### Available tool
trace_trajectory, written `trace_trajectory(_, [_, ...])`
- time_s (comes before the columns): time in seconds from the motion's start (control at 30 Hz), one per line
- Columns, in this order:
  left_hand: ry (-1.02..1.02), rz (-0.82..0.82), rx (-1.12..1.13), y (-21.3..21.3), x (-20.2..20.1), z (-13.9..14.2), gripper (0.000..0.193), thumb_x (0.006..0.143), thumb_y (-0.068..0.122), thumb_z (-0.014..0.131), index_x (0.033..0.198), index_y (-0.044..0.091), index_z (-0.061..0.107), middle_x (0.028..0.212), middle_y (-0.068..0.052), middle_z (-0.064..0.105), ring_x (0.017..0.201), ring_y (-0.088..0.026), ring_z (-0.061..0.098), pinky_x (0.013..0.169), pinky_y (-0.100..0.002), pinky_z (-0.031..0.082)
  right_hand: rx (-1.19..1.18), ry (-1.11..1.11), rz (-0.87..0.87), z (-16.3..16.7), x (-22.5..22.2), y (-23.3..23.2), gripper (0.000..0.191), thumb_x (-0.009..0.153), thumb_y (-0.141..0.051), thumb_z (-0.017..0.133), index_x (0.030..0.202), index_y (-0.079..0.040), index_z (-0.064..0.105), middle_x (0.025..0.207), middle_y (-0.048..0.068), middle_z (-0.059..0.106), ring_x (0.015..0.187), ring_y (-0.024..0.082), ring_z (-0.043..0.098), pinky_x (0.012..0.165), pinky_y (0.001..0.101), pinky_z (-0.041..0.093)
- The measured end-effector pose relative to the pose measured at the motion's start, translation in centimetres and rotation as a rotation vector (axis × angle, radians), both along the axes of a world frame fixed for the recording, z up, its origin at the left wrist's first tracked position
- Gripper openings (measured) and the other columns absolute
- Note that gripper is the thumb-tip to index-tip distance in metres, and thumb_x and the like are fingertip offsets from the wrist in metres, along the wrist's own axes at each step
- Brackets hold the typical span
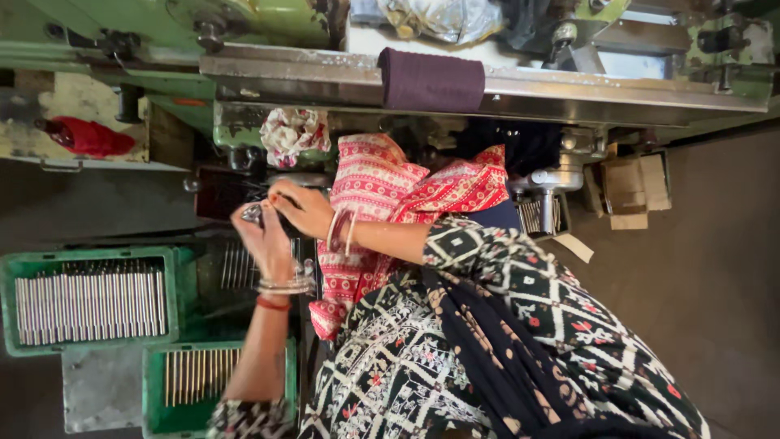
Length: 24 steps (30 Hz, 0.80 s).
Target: The person repeatedly picks small cylindrical metal rods from a green tray and places them into a slot on a green industrial machine. They then operate a lever to process the rods before returning them to the tray. This cycle is repeated continuously throughout the clip.
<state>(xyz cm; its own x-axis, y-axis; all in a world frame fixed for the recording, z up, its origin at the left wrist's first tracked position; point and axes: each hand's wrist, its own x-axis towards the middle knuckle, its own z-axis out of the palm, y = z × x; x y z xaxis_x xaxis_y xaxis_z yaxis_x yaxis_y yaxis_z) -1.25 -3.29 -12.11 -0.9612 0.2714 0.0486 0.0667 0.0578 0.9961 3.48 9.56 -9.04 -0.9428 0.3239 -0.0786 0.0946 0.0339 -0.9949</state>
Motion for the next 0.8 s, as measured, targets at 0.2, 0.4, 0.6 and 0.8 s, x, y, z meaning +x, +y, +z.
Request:
trace_trajectory(0.2, [-0.119, -0.082, 0.057, 1.0, 3.0, -0.5, 0.027, 0.102, 0.019, 0.066, 0.122, 0.004, 0.056, 0.109, -0.003, 0.055, 0.099, -0.014, 0.051, 0.091, -0.03, 0.047, 0.132, 0.159, -0.446, -2.3, -1.5, 2.5, 0.011, 0.1, -0.013, 0.061, 0.105, -0.004, 0.066, 0.104, 0.009, 0.068, 0.102, 0.025, 0.067, 0.094, 0.0323, 0.054])
trace_trajectory(0.4, [0.08, 0.207, -0.39, -6.9, -1.2, -4.1, 0.018, 0.1, 0.002, 0.059, 0.118, 0.001, 0.056, 0.103, -0.017, 0.063, 0.095, -0.033, 0.062, 0.09, -0.043, 0.051, -0.227, -0.119, -0.084, -4.6, 3.1, 10.3, 0.015, 0.096, -0.015, 0.066, 0.111, -0.012, 0.062, 0.086, 0.003, 0.055, 0.071, 0.018, 0.049, 0.059, 0.0295, 0.037])
trace_trajectory(0.6, [0.249, 0.303, -0.707, -13.5, -6.5, -10.3, 0.034, 0.084, -0.007, 0.06, 0.117, 0.003, 0.062, 0.102, -0.02, 0.066, 0.1, -0.04, 0.062, 0.088, -0.047, 0.051, -1.116, -0.213, 0.049, -4.6, 4.0, 10.3, 0.015, 0.112, -0.033, 0.059, 0.112, -0.018, 0.058, 0.08, -0.005, 0.042, 0.058, 0.007, 0.03, 0.043, 0.0191, 0.023])
trace_trajectory(0.8, [0.124, 0.172, -0.835, -10.7, -4.9, -12.6, 0.013, 0.086, 0.006, 0.066, 0.098, 0.009, 0.07, 0.096, -0.017, 0.072, 0.091, -0.041, 0.069, 0.079, -0.049, 0.056, -1.041, -0.163, 0.084, -3.6, 2.9, 9.8, 0.007, 0.115, -0.028, 0.058, 0.112, -0.021, 0.057, 0.079, -0.005, 0.041, 0.056, 0.005, 0.027, 0.043, 0.018, 0.022])
